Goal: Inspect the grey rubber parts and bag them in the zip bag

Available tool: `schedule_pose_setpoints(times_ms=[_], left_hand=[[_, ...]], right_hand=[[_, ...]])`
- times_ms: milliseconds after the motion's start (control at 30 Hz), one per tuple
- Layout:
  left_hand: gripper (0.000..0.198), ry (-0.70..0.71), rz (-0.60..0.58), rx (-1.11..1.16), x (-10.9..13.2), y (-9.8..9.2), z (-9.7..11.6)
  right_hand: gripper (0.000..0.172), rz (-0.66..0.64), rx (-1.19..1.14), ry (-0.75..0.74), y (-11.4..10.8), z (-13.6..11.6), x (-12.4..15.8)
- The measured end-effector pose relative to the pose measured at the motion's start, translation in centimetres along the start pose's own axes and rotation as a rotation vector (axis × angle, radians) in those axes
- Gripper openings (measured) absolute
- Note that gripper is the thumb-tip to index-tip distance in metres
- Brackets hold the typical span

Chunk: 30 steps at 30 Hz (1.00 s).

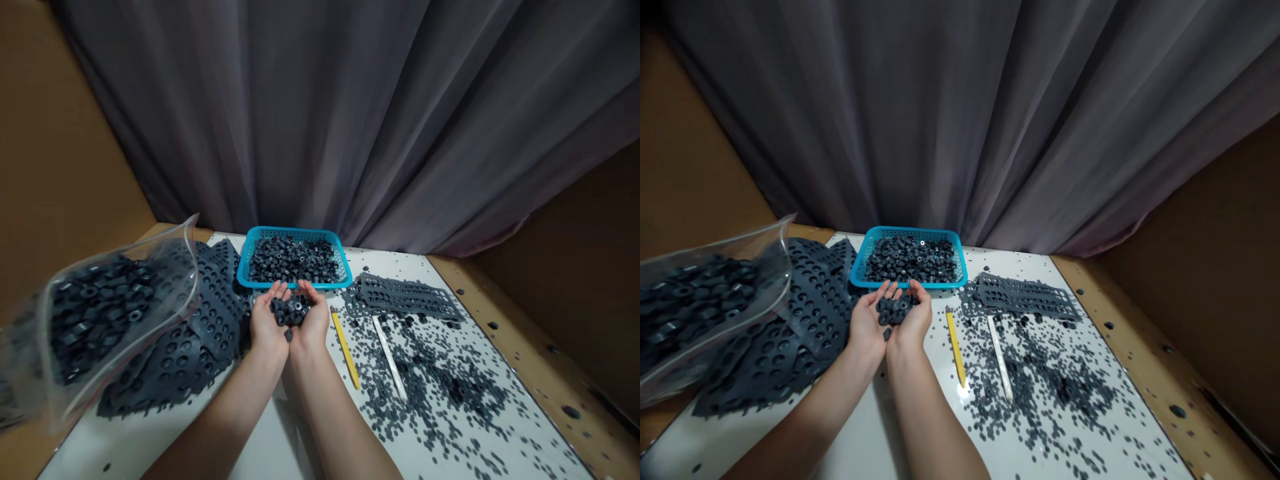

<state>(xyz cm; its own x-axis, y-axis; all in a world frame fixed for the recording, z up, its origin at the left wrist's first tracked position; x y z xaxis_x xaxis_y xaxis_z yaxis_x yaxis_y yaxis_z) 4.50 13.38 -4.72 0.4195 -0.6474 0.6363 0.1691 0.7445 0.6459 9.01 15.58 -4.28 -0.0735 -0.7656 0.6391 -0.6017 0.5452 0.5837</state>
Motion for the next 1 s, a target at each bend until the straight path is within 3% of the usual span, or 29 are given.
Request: schedule_pose_setpoints(times_ms=[200,467,633,767,900,1000], left_hand=[[0.021,0.099,-0.094,-0.05,1.8,0.4,-0.6],[0.028,0.359,-0.328,-0.298,4.8,-2.1,-1.4],[0.023,0.155,-0.131,0.028,4.6,-1.6,-0.5],[0.023,0.028,-0.083,0.109,3.6,-1.0,0.5],[0.029,0.007,-0.118,0.152,4.3,-0.7,1.0],[0.041,0.092,-0.273,0.179,6.0,0.1,1.3]], right_hand=[[0.013,-0.055,-0.038,0.0,-0.4,-0.3,0.2],[0.014,-0.075,-0.066,0.001,-1.9,0.0,0.8],[0.017,-0.135,-0.055,-0.012,-1.5,0.2,2.4],[0.021,-0.168,-0.051,-0.064,-1.7,0.3,3.4],[0.028,-0.211,-0.062,-0.125,-1.9,0.0,4.5],[0.034,-0.302,-0.096,-0.198,-1.5,-0.8,5.6]])
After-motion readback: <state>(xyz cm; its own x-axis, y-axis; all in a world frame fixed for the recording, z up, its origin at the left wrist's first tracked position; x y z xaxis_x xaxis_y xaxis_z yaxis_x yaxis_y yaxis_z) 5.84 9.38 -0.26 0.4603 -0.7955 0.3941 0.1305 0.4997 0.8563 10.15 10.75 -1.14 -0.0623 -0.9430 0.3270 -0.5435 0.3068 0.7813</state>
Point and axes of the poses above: each hand's wrist, its own x-axis away from the middle knuckle, its own y-axis out of the palm, z = x × y, the point moved 2 cm from there along -x, towards the middle knuckle, and after that the axes turned 4 degrees about x, right-handed, at the moved point
